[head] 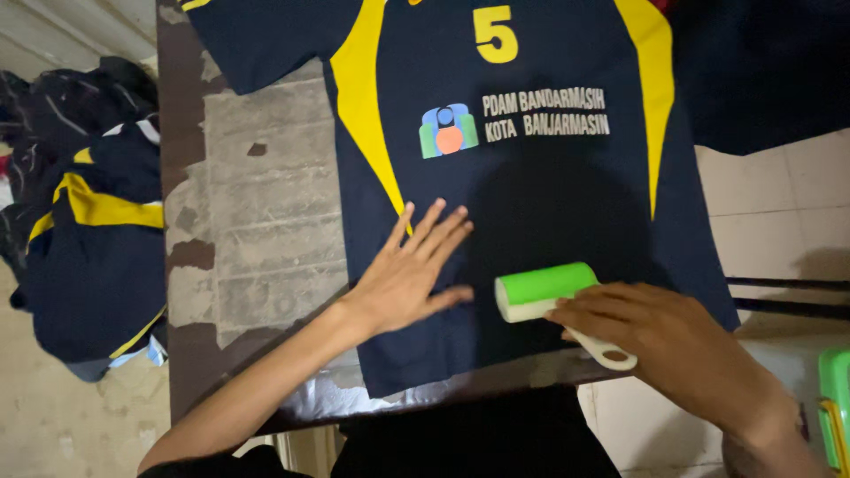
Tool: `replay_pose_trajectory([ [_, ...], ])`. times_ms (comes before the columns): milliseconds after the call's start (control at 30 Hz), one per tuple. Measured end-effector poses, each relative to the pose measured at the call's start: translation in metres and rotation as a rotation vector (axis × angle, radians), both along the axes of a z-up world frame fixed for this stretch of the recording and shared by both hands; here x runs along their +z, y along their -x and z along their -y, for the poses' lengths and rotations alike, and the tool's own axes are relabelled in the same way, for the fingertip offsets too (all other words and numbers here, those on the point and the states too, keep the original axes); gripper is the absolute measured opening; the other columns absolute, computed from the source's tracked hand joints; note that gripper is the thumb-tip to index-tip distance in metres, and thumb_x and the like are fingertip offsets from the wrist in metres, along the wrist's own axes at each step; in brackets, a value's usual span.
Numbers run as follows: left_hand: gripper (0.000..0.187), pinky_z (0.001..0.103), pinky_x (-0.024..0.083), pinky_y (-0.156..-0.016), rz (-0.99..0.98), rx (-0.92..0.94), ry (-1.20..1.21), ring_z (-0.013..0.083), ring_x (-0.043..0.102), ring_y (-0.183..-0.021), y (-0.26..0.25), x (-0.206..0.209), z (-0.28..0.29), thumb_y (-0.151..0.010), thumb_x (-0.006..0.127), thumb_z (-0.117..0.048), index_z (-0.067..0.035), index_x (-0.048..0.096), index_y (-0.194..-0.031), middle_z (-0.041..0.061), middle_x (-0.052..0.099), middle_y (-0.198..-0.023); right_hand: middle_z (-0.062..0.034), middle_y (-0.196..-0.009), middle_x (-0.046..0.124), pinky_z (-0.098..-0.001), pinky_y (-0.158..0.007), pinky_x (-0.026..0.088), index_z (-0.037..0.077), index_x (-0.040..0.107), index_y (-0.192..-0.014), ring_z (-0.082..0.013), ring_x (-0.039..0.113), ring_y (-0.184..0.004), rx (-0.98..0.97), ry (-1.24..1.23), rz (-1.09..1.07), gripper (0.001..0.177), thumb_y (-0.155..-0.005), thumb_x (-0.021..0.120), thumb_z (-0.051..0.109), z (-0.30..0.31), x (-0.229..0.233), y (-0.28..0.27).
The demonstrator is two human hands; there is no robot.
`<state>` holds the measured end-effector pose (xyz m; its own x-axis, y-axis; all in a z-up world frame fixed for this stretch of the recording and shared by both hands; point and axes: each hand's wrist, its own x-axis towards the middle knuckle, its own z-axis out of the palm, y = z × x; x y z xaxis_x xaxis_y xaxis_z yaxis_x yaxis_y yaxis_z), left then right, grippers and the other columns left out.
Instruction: The person uses a lint roller to remove lint from a dark blue and yellow sports jersey laid flat on a table. They roll the tool over the front, sleeves, and collar, then place the jersey on a hanger.
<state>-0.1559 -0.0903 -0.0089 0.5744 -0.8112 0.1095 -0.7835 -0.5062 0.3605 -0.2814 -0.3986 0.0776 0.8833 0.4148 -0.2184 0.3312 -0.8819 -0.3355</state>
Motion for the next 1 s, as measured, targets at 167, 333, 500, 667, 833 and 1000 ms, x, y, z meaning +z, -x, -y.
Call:
replay_pose_trajectory([
  [167, 0.068, 0.051, 0.015, -0.127, 0.077, 0.210, 0.049, 0.0350, 0.022, -0.156, -0.005, -0.007, -0.020, -0.105, 0.051, -0.043, -0.001, 0.036, -0.156, 0.017, 0.032, -0.165, 0.0033, -0.133, 0.071, -0.0404, -0.103, 0.049, 0.024, 0.063, -0.143, -0.0197, 0.064, -0.123, 0.285, -0.071, 0.021, 0.064, -0.080, 0.072, 0.017, -0.031, -0.007, 0.015],
  [333, 0.067, 0.051, 0.016, -0.127, 0.068, 0.232, 0.080, 0.0362, 0.022, -0.156, -0.005, -0.007, -0.021, -0.105, 0.050, -0.042, -0.002, 0.036, -0.157, 0.018, 0.033, -0.164, -0.0045, -0.137, 0.066, -0.0444, -0.104, 0.047, 0.018, 0.061, -0.143, -0.0247, 0.061, -0.126, 0.259, -0.056, 0.026, 0.079, -0.067, 0.070, -0.004, -0.052, -0.006, 0.000],
  [500, 0.068, 0.051, 0.017, -0.126, 0.096, 0.211, 0.056, 0.0383, 0.022, -0.155, -0.006, -0.008, -0.022, -0.104, 0.051, -0.044, -0.005, 0.035, -0.157, 0.019, 0.031, -0.164, -0.0080, -0.129, 0.067, -0.0407, -0.102, 0.049, 0.016, 0.061, -0.136, -0.0254, 0.061, -0.122, 0.177, -0.100, 0.097, 0.075, -0.063, 0.072, 0.000, -0.064, -0.005, -0.016],
  [667, 0.071, 0.052, 0.018, -0.127, 0.160, 0.137, 0.050, 0.0394, 0.023, -0.155, -0.009, -0.009, -0.031, -0.103, 0.050, -0.048, -0.009, 0.033, -0.160, 0.019, 0.028, -0.166, -0.0026, -0.134, 0.068, -0.0340, -0.101, 0.052, 0.019, 0.060, -0.142, -0.0207, 0.063, -0.122, 0.211, -0.127, -0.169, 0.077, -0.071, 0.068, -0.011, -0.062, 0.009, 0.003],
  [833, 0.072, 0.053, 0.017, -0.125, 0.159, 0.130, 0.044, 0.0419, 0.021, -0.154, -0.008, -0.009, -0.033, -0.102, 0.050, -0.050, -0.009, 0.033, -0.159, 0.019, 0.027, -0.166, -0.0070, -0.139, 0.065, -0.0391, -0.102, 0.049, 0.015, 0.060, -0.144, -0.0292, 0.058, -0.129, 0.206, -0.107, 0.025, 0.085, -0.062, 0.069, -0.007, -0.066, 0.000, -0.008],
  [1000, 0.065, 0.054, 0.016, -0.126, 0.057, 0.103, 0.096, 0.0432, 0.020, -0.155, -0.009, -0.003, -0.038, -0.105, 0.051, -0.038, -0.007, 0.034, -0.159, 0.020, 0.029, -0.166, -0.0021, -0.141, 0.066, -0.0379, -0.103, 0.050, 0.021, 0.063, -0.142, -0.0285, 0.056, -0.135, 0.111, -0.084, -0.107, 0.088, -0.064, 0.064, -0.018, -0.065, 0.001, -0.006],
])
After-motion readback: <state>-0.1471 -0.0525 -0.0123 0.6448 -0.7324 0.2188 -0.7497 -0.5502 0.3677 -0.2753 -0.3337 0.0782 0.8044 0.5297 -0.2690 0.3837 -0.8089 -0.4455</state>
